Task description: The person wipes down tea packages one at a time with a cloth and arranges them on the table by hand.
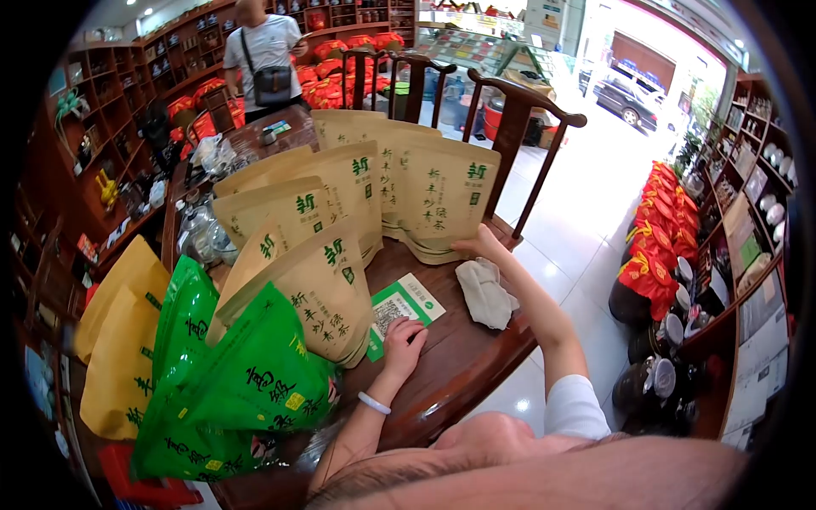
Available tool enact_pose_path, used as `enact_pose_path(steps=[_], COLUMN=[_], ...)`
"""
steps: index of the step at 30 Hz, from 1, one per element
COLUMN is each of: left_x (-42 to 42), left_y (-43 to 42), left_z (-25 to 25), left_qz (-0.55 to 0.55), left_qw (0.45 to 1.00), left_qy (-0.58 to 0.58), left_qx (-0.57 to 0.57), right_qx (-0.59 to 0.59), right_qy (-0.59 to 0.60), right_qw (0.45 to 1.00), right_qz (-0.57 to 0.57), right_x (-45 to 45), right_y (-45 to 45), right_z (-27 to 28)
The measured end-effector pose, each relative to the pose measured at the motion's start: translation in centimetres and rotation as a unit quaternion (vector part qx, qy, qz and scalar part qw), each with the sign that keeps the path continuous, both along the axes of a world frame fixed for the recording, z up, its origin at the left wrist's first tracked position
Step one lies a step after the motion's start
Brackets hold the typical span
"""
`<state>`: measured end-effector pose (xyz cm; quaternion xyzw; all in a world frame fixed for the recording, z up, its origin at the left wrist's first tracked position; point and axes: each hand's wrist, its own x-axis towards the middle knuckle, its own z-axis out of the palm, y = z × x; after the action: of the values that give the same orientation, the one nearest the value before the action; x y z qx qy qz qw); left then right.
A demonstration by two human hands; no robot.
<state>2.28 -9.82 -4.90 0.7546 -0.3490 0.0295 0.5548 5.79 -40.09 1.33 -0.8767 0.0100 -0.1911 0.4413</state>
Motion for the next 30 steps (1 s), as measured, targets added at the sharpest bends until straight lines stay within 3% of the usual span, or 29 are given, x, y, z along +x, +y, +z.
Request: enact_pose_path(steps=[1,3,7,9,15,30], left_x=[0.0,0.0,0.0,-0.1,-0.1,-0.2], left_y=[0.0,0.0,0.0,0.0,0.1,0.1], left_z=[0.1,0.3,0.2,0.6,0.6,0.8], left_qz=[-0.010,0.001,-0.006,-0.019,-0.016,-0.014], left_qw=[1.000,1.000,1.000,1.000,1.000,1.000], left_qy=[-0.002,-0.001,-0.010,-0.009,-0.004,0.003], left_qx=[0.002,0.007,-0.004,-0.002,0.007,0.002], right_qx=[0.002,0.113,0.156,0.292,0.355,0.306], right_qy=[-0.002,0.063,0.022,0.037,0.024,0.040], right_qw=[1.000,0.992,0.987,0.955,0.934,0.951], right_qz=[-0.010,0.001,0.031,0.031,0.027,0.037], right_x=[0.5,1.4,3.1,2.7,3.8,5.6], right_y=[0.0,0.0,-1.2,0.1,-0.1,0.0], right_z=[0.0,0.0,-1.5,-0.5,-2.0,-2.1])
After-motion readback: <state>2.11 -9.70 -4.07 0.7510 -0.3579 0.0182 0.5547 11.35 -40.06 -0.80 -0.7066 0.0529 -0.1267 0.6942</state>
